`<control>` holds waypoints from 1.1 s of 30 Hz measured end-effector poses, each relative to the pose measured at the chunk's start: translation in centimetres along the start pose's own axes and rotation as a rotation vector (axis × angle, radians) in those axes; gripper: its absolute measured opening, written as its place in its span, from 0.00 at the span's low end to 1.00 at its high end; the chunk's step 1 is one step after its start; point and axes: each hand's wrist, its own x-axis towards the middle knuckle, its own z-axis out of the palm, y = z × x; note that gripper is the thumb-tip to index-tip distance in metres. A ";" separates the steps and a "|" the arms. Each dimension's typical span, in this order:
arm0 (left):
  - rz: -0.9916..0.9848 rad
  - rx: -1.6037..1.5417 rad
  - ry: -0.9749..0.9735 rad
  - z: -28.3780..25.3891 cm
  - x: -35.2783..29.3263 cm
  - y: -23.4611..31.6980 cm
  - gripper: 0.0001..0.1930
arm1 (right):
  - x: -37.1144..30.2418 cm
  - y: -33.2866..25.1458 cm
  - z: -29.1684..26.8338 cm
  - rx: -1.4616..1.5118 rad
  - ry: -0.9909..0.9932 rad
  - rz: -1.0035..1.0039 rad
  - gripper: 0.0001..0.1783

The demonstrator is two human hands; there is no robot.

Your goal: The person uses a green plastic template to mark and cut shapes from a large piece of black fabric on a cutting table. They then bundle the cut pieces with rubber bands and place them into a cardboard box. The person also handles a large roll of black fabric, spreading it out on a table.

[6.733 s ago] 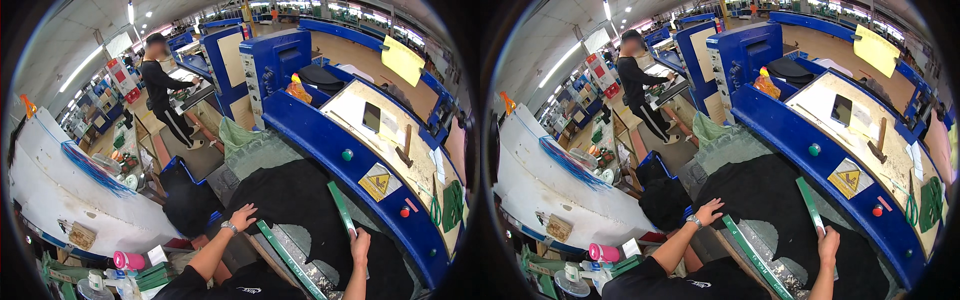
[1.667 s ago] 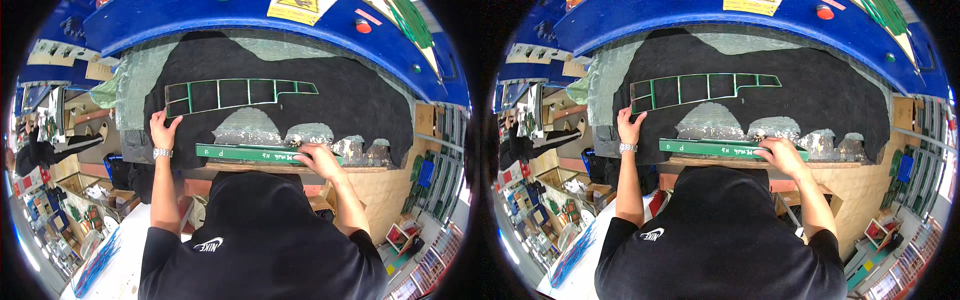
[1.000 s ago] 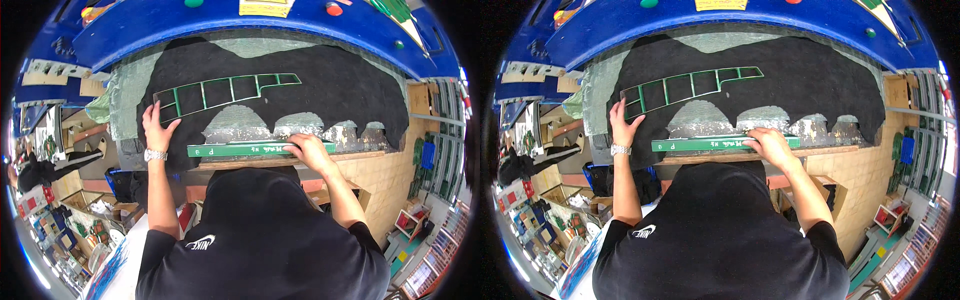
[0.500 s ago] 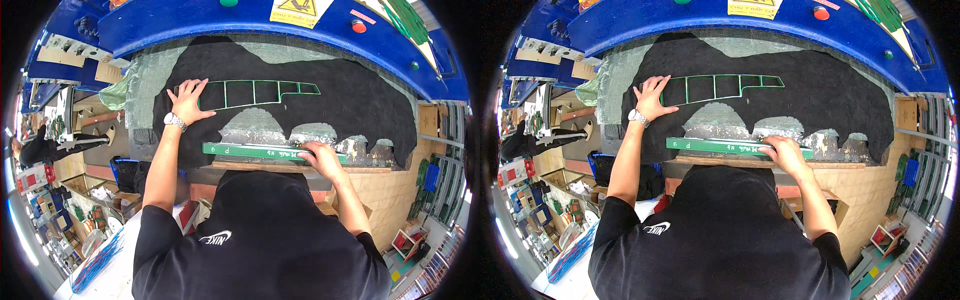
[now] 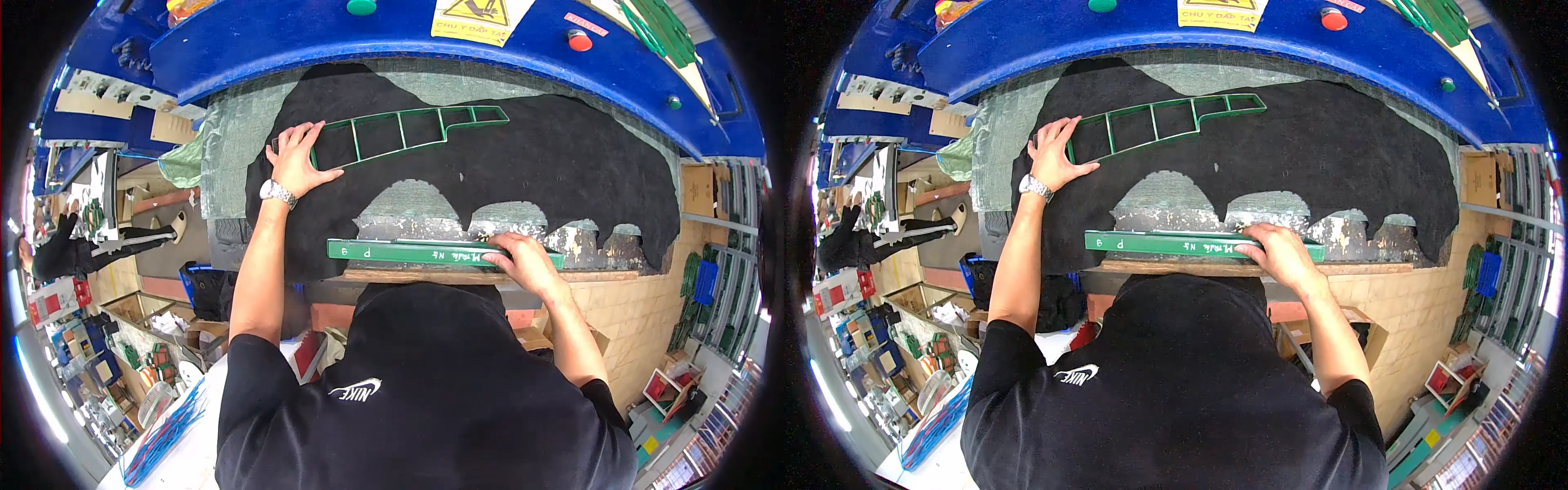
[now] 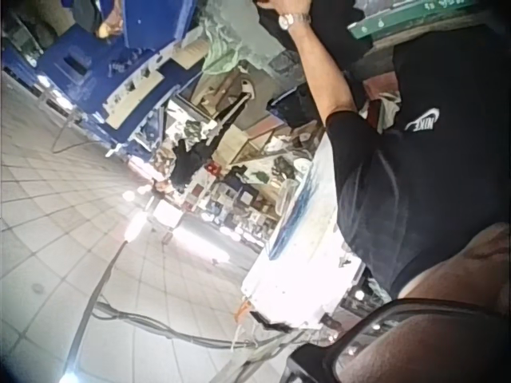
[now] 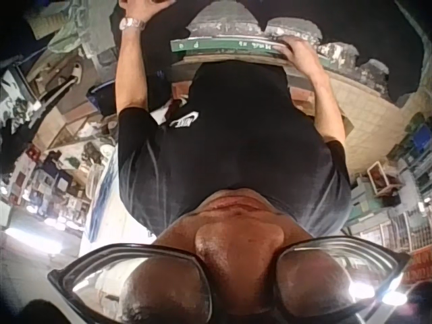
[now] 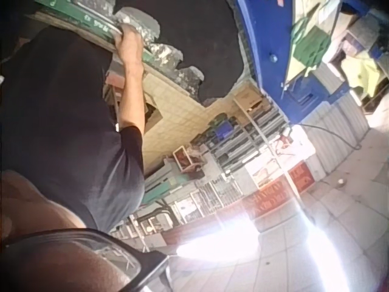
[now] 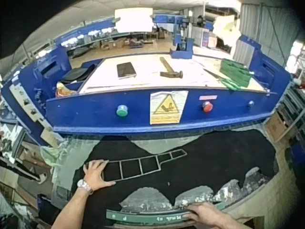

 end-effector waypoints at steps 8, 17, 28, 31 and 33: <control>0.006 0.045 0.075 -1.1 -2.2 1.4 0.51 | 6.0 2.4 -3.6 -0.063 0.253 -0.009 0.24; -0.193 -0.061 0.191 1.2 -4.9 -0.9 0.65 | 18.1 6.0 -3.7 0.051 0.544 0.123 0.33; -0.336 -0.232 0.484 5.2 -10.4 -4.1 0.32 | 19.6 7.4 -2.5 0.097 0.673 0.078 0.24; -0.347 -0.198 0.506 5.3 -10.7 -4.2 0.32 | 19.7 7.2 -2.2 0.106 0.667 0.081 0.26; -0.344 -0.200 0.515 5.3 -10.7 -4.2 0.30 | 19.5 6.9 -2.0 0.087 0.681 0.074 0.26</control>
